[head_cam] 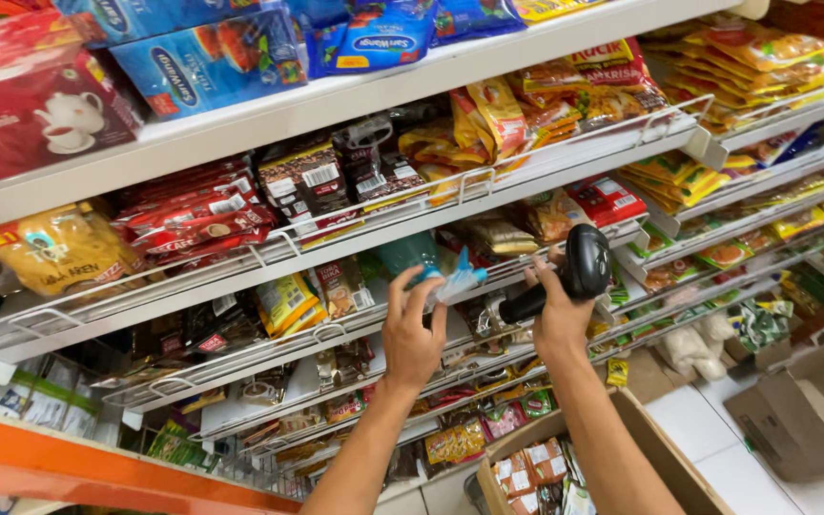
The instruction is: The person cleans various items and shelves in a convenience store by scanning products with a handheld device, wiping down packages with a cloth, and applying a liquid from a spray bottle to the shelf surfaces.
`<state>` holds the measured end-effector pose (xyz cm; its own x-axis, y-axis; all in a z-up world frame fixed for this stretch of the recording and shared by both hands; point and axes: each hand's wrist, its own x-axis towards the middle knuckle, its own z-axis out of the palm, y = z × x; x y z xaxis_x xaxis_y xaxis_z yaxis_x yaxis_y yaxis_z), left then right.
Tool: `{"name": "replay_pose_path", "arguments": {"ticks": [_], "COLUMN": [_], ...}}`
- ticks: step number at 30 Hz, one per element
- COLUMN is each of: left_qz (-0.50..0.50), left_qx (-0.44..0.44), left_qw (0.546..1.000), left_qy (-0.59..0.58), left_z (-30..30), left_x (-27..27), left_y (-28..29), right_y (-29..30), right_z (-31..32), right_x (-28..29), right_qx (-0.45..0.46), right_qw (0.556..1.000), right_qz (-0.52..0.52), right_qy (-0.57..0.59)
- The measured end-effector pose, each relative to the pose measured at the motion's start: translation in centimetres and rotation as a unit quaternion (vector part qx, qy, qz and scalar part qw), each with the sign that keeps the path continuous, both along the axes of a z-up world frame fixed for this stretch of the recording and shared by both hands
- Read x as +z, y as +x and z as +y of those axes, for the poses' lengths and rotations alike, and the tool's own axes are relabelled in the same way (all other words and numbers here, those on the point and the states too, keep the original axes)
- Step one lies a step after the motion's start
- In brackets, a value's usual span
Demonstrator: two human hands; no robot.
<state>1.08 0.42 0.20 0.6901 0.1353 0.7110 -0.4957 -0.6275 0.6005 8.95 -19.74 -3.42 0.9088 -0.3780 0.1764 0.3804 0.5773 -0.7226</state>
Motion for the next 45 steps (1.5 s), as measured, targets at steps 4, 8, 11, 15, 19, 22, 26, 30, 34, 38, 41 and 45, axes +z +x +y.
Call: {"name": "replay_pose_path", "arguments": {"ticks": [4,8,11,15,19,22,26,30,34,38,41,45], "left_qz": [-0.058,-0.134,-0.176,-0.174,-0.211,-0.23,-0.135,0.056,0.108,0.11,0.134,0.112], "left_qx": [-0.019,-0.01,-0.019,-0.014,-0.048,-0.101,-0.167,-0.247,-0.192,-0.189,-0.215,-0.215], "left_qw": [0.998,0.991,0.984,0.984,0.976,0.966,0.974,0.954,0.952,0.916,0.874,0.892], "left_qy": [0.018,-0.001,-0.018,-0.022,-0.028,-0.053,-0.067,-0.159,-0.21,-0.337,-0.415,-0.382], "left_z": [0.6,1.5,1.9,2.4,2.1,1.8,0.0,-2.6,-3.6,-1.9,0.3,3.1], "left_x": [-0.3,-0.7,-1.4,-3.1,-5.4,-7.4,-10.2,-14.9,-17.6,-16.1,-13.5,-10.3], "left_y": [0.9,0.1,-1.5,-3.7,-6.1,-9.4,-13.9,-15.1,-15.4,-14.3,-12.5,-11.1], "right_y": [-1.0,-1.9,-3.8,-7.3,-11.4,-14.7,-18.7,-20.8,-19.4,-17.0,-14.6,-9.4], "right_z": [1.2,1.1,0.1,-0.9,-3.3,-7.1,-11.8,-13.4,-11.3,-4.9,-0.7,4.6], "right_x": [-0.4,-1.0,-2.4,-5.5,-11.2,-17.6,-25.6,-29.9,-26.0,-13.4,-5.0,2.1], "right_qx": [0.04,0.117,0.137,0.154,0.142,0.183,0.201,0.135,0.049,0.196,0.069,-0.091], "right_qw": [0.997,0.991,0.987,0.982,0.943,0.86,0.692,0.642,0.754,0.841,0.809,0.736], "right_qz": [0.017,0.012,0.074,0.095,0.221,0.293,0.396,0.29,0.191,0.262,-0.014,-0.188], "right_qy": [-0.058,-0.065,-0.041,-0.046,-0.205,-0.375,-0.568,-0.696,-0.627,-0.431,-0.584,-0.644]}}
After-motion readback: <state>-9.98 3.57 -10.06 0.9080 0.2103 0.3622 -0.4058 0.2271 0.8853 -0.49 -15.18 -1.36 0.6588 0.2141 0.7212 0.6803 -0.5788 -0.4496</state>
